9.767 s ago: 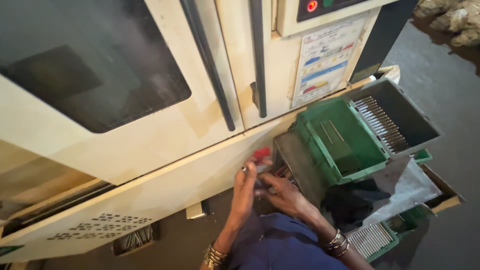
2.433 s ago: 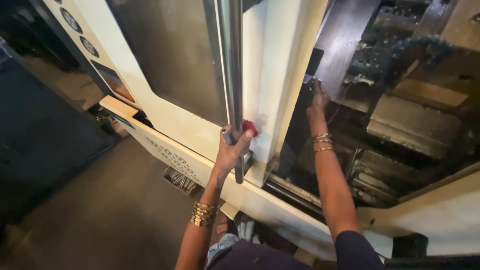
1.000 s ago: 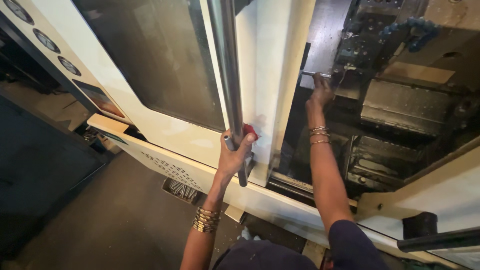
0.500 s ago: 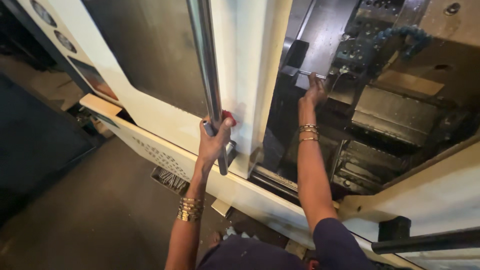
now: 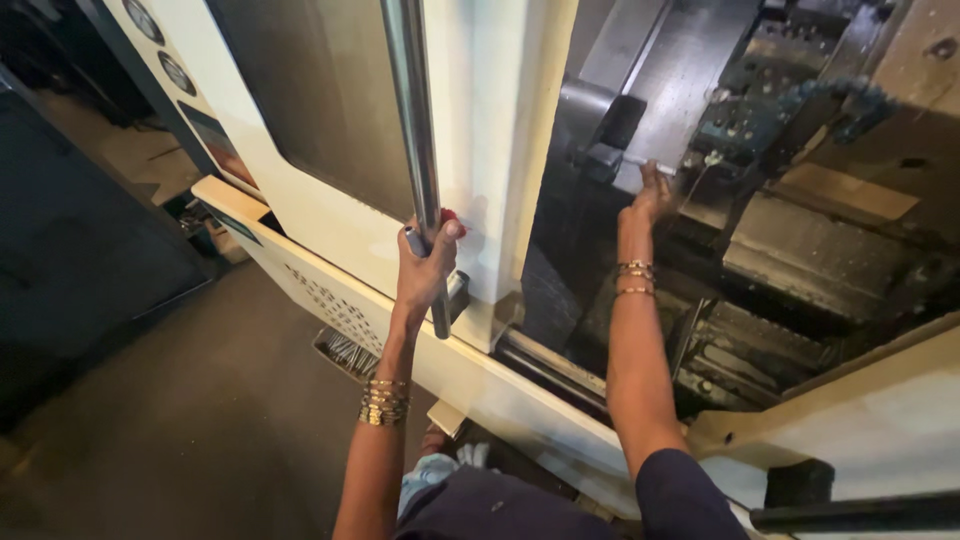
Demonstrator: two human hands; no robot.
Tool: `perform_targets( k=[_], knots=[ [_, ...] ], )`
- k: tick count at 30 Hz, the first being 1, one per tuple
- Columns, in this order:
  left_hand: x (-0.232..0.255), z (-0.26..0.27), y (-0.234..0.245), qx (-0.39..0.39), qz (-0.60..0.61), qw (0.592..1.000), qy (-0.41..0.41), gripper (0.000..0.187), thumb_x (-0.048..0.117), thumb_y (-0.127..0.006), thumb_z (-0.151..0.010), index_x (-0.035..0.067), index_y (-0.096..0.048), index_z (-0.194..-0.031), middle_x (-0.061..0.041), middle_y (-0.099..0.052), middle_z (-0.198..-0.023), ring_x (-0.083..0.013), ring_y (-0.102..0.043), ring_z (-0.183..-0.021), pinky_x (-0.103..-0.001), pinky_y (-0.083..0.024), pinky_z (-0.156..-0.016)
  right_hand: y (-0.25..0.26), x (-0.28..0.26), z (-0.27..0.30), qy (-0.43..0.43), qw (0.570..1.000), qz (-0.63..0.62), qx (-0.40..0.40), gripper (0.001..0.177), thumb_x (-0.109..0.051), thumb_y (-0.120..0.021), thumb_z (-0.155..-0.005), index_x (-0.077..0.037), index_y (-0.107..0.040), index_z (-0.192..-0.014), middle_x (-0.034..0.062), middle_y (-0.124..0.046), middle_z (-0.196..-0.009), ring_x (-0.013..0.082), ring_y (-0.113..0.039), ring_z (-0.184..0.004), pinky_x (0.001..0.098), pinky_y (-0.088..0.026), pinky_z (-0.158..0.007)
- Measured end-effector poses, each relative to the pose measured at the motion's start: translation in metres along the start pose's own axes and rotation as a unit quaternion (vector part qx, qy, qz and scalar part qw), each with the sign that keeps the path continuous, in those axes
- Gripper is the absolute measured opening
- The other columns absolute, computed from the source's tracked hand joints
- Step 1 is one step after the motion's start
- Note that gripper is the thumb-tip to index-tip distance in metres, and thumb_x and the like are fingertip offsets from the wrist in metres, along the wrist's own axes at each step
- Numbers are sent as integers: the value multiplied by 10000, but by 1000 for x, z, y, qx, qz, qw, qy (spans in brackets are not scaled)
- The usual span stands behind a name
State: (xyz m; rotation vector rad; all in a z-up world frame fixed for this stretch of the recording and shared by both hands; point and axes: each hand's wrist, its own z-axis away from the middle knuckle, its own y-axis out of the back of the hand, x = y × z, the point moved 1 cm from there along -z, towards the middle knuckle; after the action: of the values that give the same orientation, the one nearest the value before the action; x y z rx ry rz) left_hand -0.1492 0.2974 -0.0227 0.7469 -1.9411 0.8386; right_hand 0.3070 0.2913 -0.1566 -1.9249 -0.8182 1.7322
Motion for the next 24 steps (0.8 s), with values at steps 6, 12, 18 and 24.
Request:
perform_targets(
  k=[6, 12, 18, 24],
  knots=[
    [0, -6, 11, 8, 22, 1000, 2, 397, 401, -752, -919, 39, -621, -1015, 37, -623, -729, -14, -437, -516, -212, -338, -433, 1, 1, 4, -13, 1000, 4, 7, 191, -120, -872, -849, 36, -782, -913, 44, -749, -872, 121, -623, -800, 284, -498, -759],
    [-4, -13, 22, 13, -11, 1000, 6, 389, 389, -760, -953, 25, -628, -986, 65, -477, -633, -13, -416, -498, -212, -317, -425, -3, -5, 3, -8, 999, -37, 36, 226, -51, -877, -794, 86, -776, -943, 112, -785, -899, 168, -715, -781, 286, -574, -756],
    [-7, -22, 34, 23, -40, 999, 1, 290, 314, -729, -937, 51, -642, -1024, 64, -612, -702, -14, -480, -530, -209, -376, -449, -4, -10, 3, 4, 999, -25, 43, 247, -30, -879, -769, 88, -754, -946, 95, -780, -907, 183, -742, -803, 336, -615, -814],
    [-15, -28, 48, 6, 7, 1000, 26, 235, 236, -759, -949, 28, -656, -982, 74, -517, -643, -18, -435, -514, -221, -307, -444, 20, -38, 30, -94, 988, 120, -15, 378, -237, -836, -827, -94, -723, -1158, 34, -749, -1116, 170, -690, -1023, 395, -476, -909]
  ],
)
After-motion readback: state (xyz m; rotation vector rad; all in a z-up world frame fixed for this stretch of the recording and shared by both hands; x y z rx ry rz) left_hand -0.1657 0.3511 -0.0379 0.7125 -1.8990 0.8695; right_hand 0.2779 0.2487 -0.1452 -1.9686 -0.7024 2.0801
